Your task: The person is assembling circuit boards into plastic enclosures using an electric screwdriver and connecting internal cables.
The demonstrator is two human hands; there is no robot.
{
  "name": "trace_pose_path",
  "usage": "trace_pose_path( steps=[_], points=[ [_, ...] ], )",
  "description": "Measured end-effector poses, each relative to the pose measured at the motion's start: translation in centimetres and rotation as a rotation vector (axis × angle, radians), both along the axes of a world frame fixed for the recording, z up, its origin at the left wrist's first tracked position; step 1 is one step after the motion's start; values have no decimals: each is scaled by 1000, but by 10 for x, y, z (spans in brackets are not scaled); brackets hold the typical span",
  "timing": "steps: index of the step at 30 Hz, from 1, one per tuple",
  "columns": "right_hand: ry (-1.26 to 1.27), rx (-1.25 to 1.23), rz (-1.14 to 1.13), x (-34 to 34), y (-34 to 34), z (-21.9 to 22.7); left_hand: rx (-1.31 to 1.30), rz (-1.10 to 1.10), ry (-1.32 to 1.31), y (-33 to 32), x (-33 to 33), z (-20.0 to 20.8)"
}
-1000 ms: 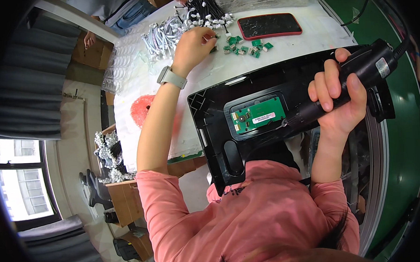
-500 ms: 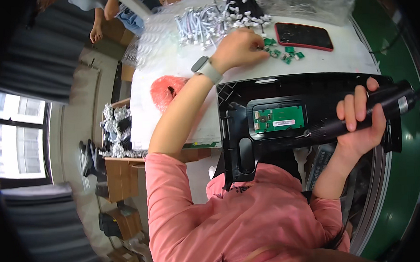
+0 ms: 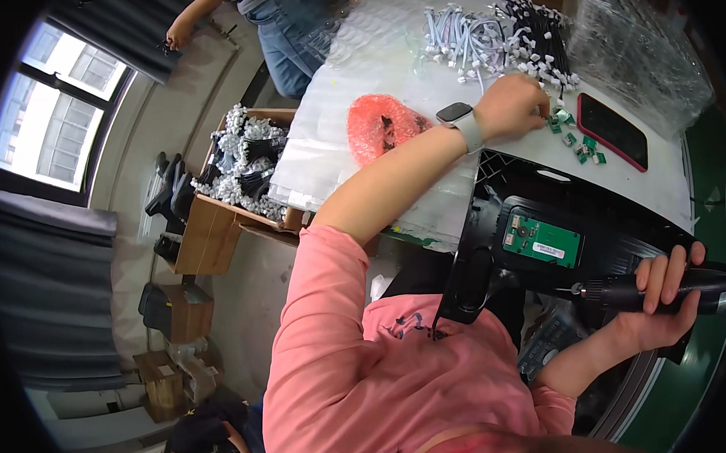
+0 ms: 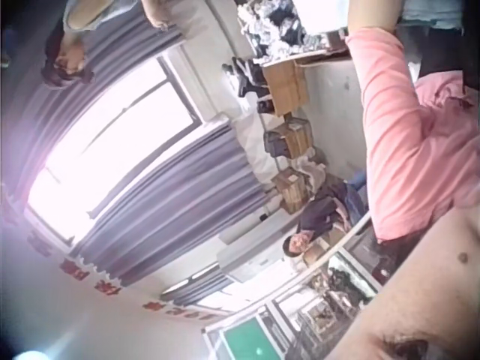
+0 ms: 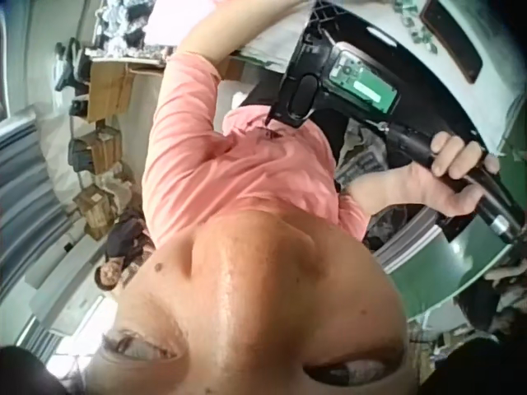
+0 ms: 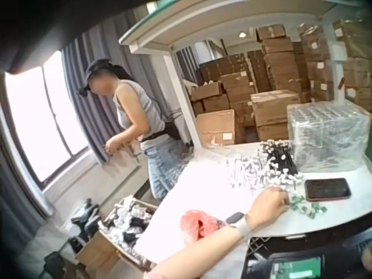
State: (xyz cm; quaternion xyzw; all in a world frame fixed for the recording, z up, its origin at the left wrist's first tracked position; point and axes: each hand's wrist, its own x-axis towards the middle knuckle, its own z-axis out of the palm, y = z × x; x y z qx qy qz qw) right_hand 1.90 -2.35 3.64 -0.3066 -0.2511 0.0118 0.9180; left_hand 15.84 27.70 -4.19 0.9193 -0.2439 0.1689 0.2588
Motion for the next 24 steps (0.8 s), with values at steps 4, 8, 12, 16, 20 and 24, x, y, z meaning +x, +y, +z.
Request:
trace_pose_path(
  steps=[4, 8, 12, 16, 20, 24],
  points=[
    [32, -18, -14, 0, 6, -1, -40, -24, -46, 1, -2, -5],
    [56, -22, -34, 0, 9, -1, -157, 1, -191, 0, -5, -6],
    [61, -32, -61, 0, 11, -2, -117, 54, -18, 2, -7, 10],
    [60, -33, -86, 2, 9, -2, -292, -6, 69, 7, -11, 26],
    [74, -36, -79, 2, 9, -3, -427, -7, 91, 10, -26, 44],
    [63, -31, -57, 3, 11, -3, -534, -52, 245, 11, -41, 54]
  ],
)
